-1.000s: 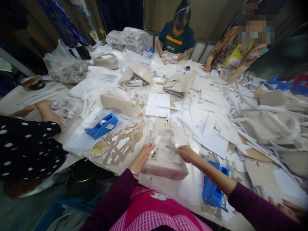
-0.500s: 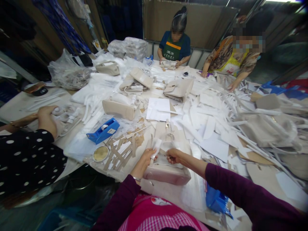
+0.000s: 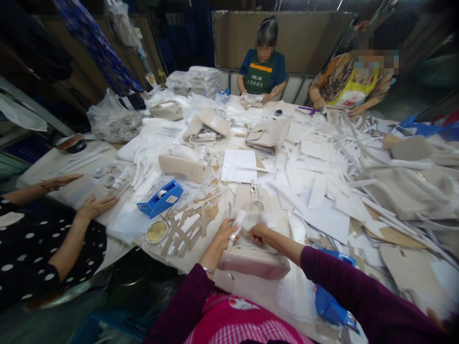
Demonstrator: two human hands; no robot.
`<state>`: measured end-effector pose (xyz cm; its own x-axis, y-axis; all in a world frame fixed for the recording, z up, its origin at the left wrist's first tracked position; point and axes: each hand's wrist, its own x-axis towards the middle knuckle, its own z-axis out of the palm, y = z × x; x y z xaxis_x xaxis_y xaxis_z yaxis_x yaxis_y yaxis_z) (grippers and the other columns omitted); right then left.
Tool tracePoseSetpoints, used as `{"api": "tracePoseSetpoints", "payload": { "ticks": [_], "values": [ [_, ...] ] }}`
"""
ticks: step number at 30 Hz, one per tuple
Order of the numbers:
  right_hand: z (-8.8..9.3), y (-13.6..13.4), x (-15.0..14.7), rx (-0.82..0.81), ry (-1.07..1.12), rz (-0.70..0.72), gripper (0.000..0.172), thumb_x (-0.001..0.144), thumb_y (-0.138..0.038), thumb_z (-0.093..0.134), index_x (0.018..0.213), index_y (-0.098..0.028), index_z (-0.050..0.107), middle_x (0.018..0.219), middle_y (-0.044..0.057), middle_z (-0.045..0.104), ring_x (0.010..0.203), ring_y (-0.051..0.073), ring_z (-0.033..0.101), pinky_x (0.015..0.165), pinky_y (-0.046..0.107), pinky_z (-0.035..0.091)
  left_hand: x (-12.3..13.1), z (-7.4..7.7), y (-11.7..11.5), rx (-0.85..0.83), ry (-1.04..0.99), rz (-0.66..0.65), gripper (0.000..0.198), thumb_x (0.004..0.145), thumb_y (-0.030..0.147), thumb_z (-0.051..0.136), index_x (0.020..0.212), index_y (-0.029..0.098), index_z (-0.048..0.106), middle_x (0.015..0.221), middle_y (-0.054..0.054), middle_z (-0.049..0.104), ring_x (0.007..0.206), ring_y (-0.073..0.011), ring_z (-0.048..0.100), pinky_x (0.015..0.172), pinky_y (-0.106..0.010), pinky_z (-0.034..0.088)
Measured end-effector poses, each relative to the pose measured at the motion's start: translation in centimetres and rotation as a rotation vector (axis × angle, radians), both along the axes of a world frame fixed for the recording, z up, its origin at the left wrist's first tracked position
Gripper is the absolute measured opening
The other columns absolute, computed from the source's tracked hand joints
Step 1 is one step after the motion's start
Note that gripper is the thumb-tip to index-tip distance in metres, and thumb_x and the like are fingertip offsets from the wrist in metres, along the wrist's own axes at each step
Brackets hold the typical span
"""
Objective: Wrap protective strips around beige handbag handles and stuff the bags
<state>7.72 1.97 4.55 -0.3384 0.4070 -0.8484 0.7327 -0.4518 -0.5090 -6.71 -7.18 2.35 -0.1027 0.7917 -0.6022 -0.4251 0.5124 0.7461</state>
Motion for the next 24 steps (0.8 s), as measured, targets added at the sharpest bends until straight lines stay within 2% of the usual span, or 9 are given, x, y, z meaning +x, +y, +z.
{"api": "tracePoseSetpoints", "payload": {
  "ticks": [2, 7, 13, 15, 17, 19, 21, 22, 24],
  "values": [
    [-0.2, 0.0, 0.1, 0.014, 0.007, 0.002, 0.027, 0.075, -0.008, 0.049, 0.051, -0.019, 0.043, 0.035, -0.004, 0.04, 0.029, 0.009, 0.032, 0.034, 0.02, 0.027, 0.1, 0.0, 0.0, 0.015, 0.014, -0.005, 0.048, 0.071, 0.038, 0.068, 0.109, 0.021, 0.045, 0.066, 0.004, 0.058, 0.049, -0.0104, 0.054, 0.046, -0.021, 0.042],
    [-0.7, 0.0, -0.5, 0.177, 0.103, -0.018, 0.022, 0.073, -0.006, 0.049, 0.055, -0.018, 0.044, 0.038, -0.007, 0.042, 0.032, 0.006, 0.032, 0.038, 0.016, 0.025, 0.2, -0.2, 0.3, -0.025, 0.053, -0.037, 0.034, 0.071, 0.04, 0.069, 0.087, 0.016, 0.051, 0.066, 0.001, 0.058, 0.049, -0.0095, 0.055, 0.046, -0.021, 0.042],
    [-1.0, 0.5, -0.5, 0.287, 0.146, 0.067, 0.023, 0.073, -0.009, 0.051, 0.053, -0.018, 0.044, 0.04, -0.008, 0.042, 0.033, 0.006, 0.03, 0.038, 0.017, 0.024, 0.3, -0.1, 0.2, -0.043, 0.091, -0.032, 0.029, 0.073, 0.04, 0.067, 0.084, 0.016, 0.054, 0.057, 0.002, 0.056, 0.048, -0.0107, 0.054, 0.047, -0.021, 0.042],
    [-0.6, 0.4, -0.1, 0.314, 0.153, 0.118, 0.019, 0.074, -0.01, 0.052, 0.057, -0.018, 0.047, 0.042, -0.007, 0.044, 0.035, 0.006, 0.033, 0.04, 0.018, 0.027, 0.4, -0.1, 0.1, -0.049, 0.099, -0.018, 0.029, 0.073, 0.04, 0.067, 0.082, 0.015, 0.055, 0.056, 0.001, 0.056, 0.048, -0.0108, 0.053, 0.047, -0.021, 0.041],
    [0.0, -0.1, 0.6, 0.356, 0.164, 0.16, 0.009, 0.071, -0.008, 0.056, 0.07, -0.017, 0.054, 0.052, -0.005, 0.052, 0.042, 0.008, 0.043, 0.045, 0.018, 0.034, 0.4, 0.0, 0.1, -0.051, 0.102, -0.001, 0.03, 0.072, 0.04, 0.068, 0.08, 0.014, 0.056, 0.056, 0.0, 0.057, 0.048, -0.011, 0.053, 0.048, -0.022, 0.041],
    [0.7, -0.8, 1.6, 0.453, 0.208, 0.215, 0.034, 0.063, -0.001, 0.06, 0.093, -0.017, 0.056, 0.074, -0.001, 0.062, 0.059, 0.01, 0.053, 0.055, 0.019, 0.04, 0.5, 0.1, 0.1, -0.041, 0.106, 0.007, 0.031, 0.07, 0.042, 0.069, 0.078, 0.014, 0.057, 0.055, -0.001, 0.057, 0.047, -0.0113, 0.053, 0.047, -0.022, 0.041],
    [1.2, -1.3, 2.6, 0.627, 0.276, 0.333, 0.055, 0.061, 0.006, 0.055, 0.11, -0.018, 0.051, 0.095, 0.003, 0.063, 0.075, 0.012, 0.056, 0.065, 0.02, 0.042, 0.6, 0.3, 0.1, -0.025, 0.109, 0.012, 0.033, 0.069, 0.045, 0.07, 0.074, 0.014, 0.058, 0.052, -0.001, 0.056, 0.046, -0.0113, 0.052, 0.046, -0.022, 0.04],
    [1.4, -1.5, 2.9, 0.727, 0.299, 0.407, 0.055, 0.064, 0.007, 0.051, 0.112, -0.017, 0.05, 0.099, 0.004, 0.062, 0.079, 0.013, 0.057, 0.068, 0.022, 0.042, 0.6, 0.4, 0.1, -0.019, 0.115, 0.01, 0.034, 0.069, 0.046, 0.07, 0.072, 0.014, 0.058, 0.051, 0.0, 0.056, 0.045, -0.0112, 0.051, 0.046, -0.022, 0.04],
    [1.7, -1.4, 2.9, 0.899, 0.302, 0.545, 0.041, 0.073, 0.004, 0.044, 0.107, -0.017, 0.055, 0.094, 0.005, 0.062, 0.079, 0.014, 0.057, 0.069, 0.024, 0.042, 0.7, 0.8, 0.2, -0.017, 0.136, 0.002, 0.036, 0.068, 0.049, 0.07, 0.069, 0.015, 0.059, 0.049, 0.0, 0.055, 0.044, -0.0108, 0.05, 0.044, -0.022, 0.039]
  ]
}}
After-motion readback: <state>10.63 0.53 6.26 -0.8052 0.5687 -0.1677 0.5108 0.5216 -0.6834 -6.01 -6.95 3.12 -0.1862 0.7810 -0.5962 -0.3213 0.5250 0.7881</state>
